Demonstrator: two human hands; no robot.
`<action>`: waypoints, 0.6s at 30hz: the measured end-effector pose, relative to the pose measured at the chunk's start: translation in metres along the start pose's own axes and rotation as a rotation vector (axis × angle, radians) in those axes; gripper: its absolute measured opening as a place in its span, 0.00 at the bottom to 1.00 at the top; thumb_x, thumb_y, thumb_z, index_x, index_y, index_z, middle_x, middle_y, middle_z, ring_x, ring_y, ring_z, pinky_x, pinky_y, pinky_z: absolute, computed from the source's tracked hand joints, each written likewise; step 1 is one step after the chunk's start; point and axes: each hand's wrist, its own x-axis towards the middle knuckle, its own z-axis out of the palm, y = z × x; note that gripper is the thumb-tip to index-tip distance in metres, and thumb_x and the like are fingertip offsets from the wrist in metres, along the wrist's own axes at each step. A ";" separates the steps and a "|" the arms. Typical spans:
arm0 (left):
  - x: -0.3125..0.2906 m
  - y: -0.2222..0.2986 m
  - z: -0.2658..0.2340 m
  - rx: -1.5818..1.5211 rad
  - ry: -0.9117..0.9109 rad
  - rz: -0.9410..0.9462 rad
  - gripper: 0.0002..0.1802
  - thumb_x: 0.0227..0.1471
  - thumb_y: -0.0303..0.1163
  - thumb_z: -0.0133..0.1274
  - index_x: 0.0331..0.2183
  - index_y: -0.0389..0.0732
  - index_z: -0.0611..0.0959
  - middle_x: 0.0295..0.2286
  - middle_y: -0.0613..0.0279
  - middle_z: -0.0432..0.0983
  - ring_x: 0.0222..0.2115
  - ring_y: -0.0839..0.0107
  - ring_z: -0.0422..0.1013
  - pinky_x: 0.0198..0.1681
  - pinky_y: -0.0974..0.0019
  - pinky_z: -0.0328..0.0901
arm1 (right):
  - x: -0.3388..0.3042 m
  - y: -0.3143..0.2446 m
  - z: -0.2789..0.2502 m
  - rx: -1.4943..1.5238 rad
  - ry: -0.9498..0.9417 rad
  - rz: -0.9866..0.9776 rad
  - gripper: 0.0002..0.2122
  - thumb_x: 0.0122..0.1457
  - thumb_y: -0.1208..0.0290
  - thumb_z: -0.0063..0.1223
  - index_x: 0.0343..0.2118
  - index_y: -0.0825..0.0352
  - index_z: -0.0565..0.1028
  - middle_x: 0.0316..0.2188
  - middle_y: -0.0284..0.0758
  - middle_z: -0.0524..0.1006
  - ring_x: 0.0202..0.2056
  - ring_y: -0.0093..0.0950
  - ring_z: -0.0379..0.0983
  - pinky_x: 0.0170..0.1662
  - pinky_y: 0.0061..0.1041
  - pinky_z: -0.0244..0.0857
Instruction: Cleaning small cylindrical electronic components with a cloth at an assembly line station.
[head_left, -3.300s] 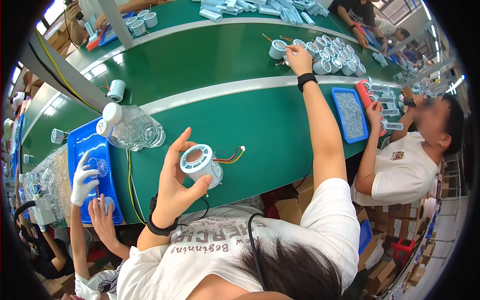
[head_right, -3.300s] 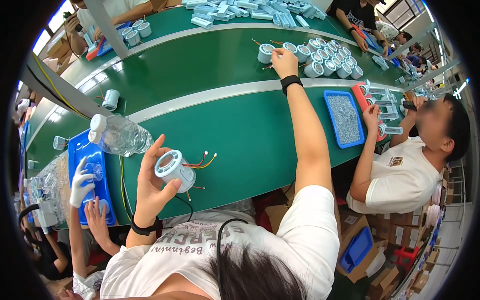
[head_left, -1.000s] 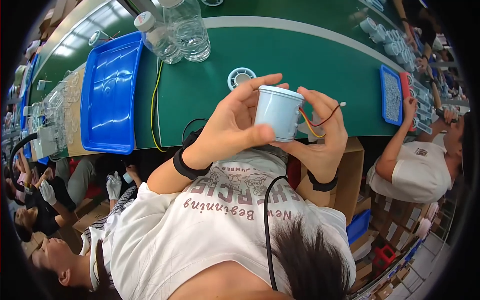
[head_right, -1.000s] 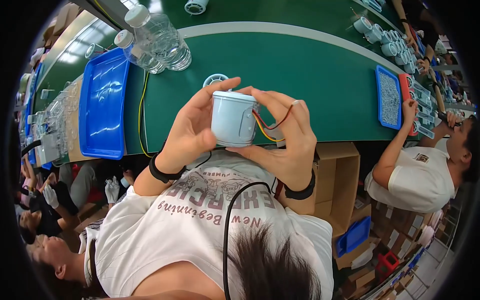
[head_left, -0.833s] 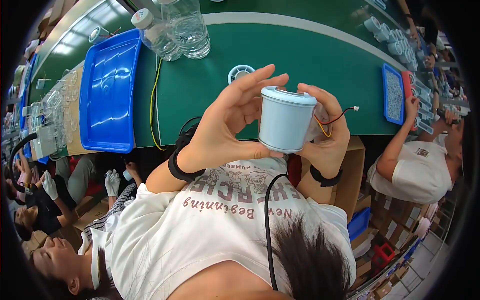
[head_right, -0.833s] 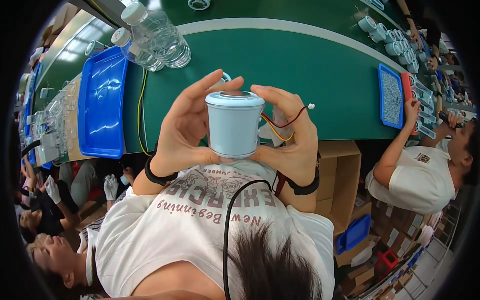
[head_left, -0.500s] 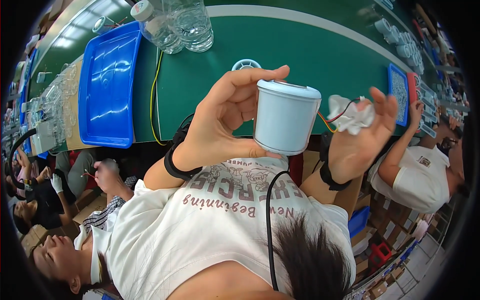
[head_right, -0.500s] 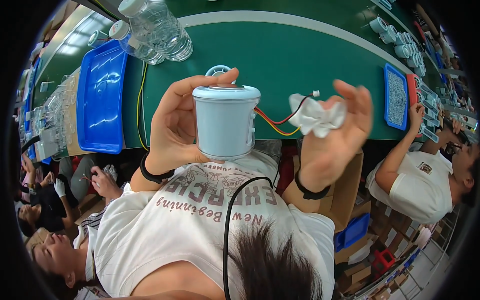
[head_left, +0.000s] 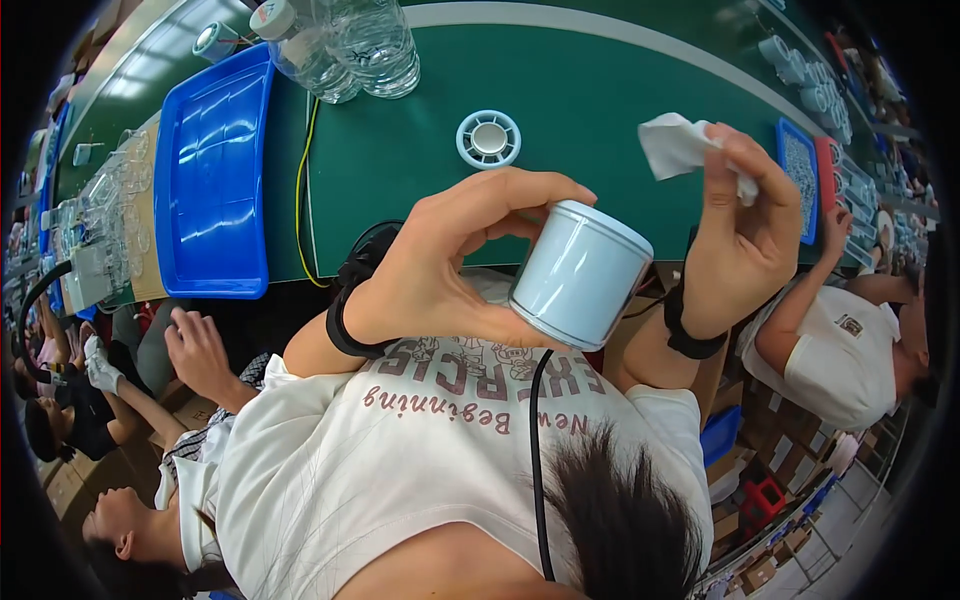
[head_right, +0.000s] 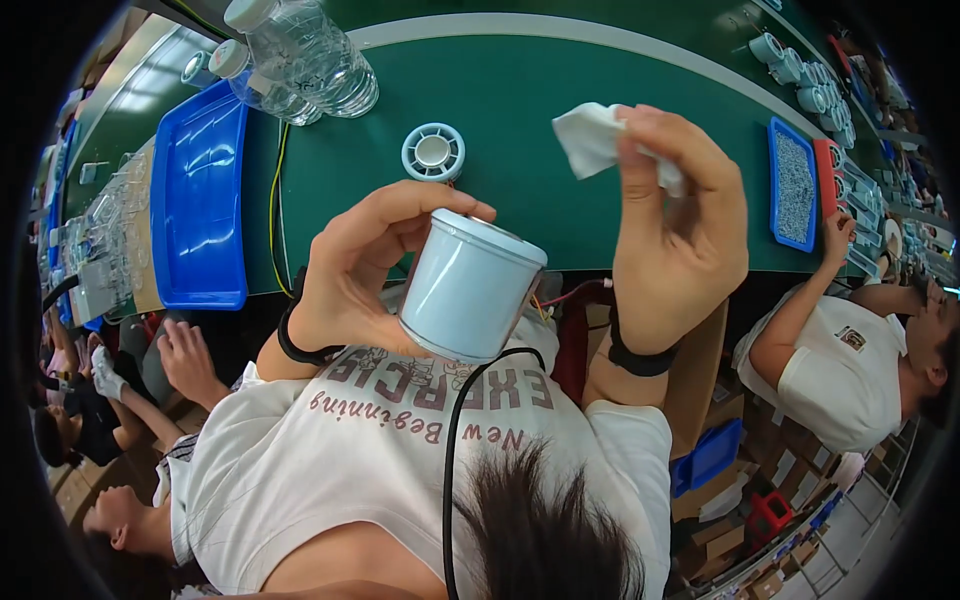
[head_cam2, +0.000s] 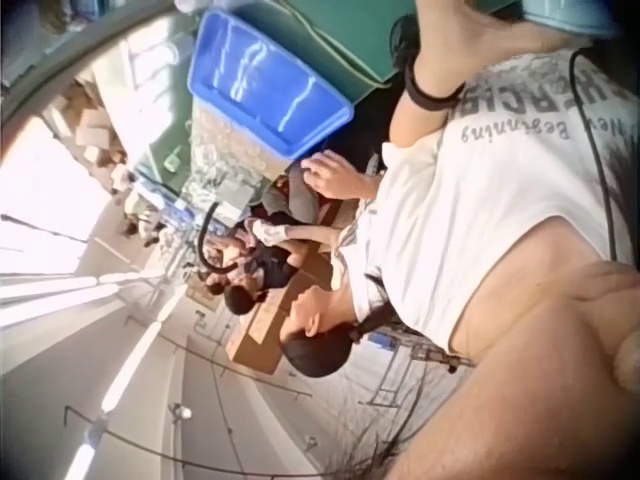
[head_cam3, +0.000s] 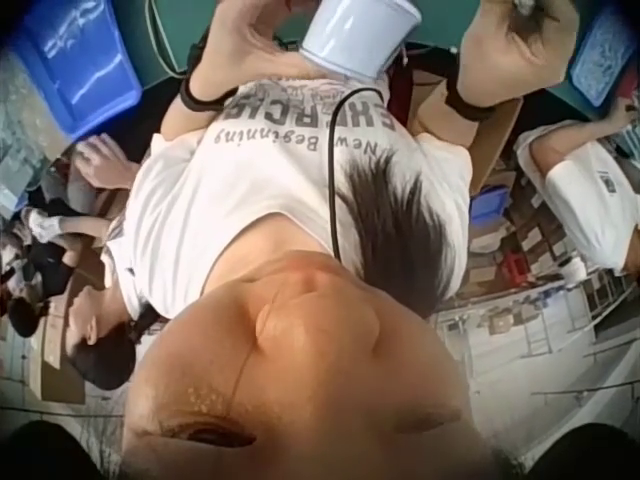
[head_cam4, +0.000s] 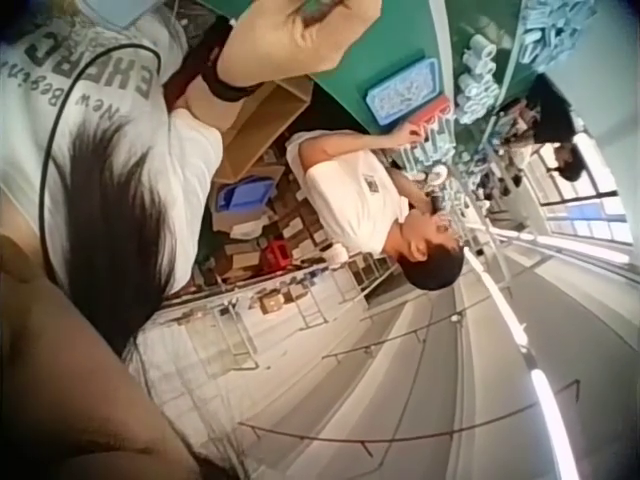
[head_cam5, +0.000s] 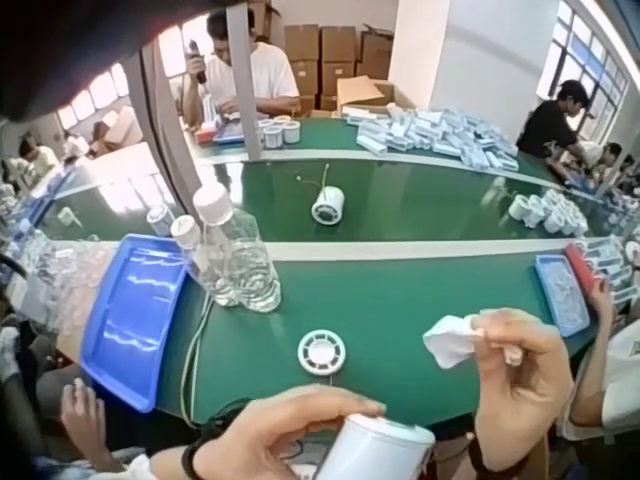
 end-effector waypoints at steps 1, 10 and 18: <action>0.001 0.000 0.001 0.000 0.001 -0.001 0.41 0.35 0.26 0.72 0.54 0.36 0.72 0.50 0.55 0.69 0.47 0.69 0.70 0.50 0.64 0.69 | -0.001 0.003 0.001 0.080 0.145 0.199 0.09 0.56 0.79 0.59 0.39 0.70 0.74 0.34 0.39 0.77 0.36 0.28 0.72 0.42 0.25 0.66; 0.008 -0.015 -0.010 0.479 0.195 0.260 0.53 0.31 0.22 0.71 0.60 0.40 0.64 0.55 0.48 0.62 0.47 0.65 0.67 0.47 0.64 0.68 | -0.024 -0.012 -0.015 0.400 -0.433 0.629 0.34 0.62 0.41 0.43 0.52 0.73 0.71 0.42 0.38 0.75 0.40 0.21 0.70 0.42 0.18 0.62; 0.020 -0.016 0.002 0.451 0.105 0.518 0.64 0.36 0.19 0.69 0.66 0.42 0.45 0.60 0.38 0.52 0.50 0.57 0.69 0.51 0.59 0.67 | -0.031 -0.005 0.005 0.789 -0.519 0.827 0.43 0.53 0.34 0.51 0.56 0.74 0.64 0.46 0.41 0.74 0.48 0.27 0.71 0.51 0.25 0.64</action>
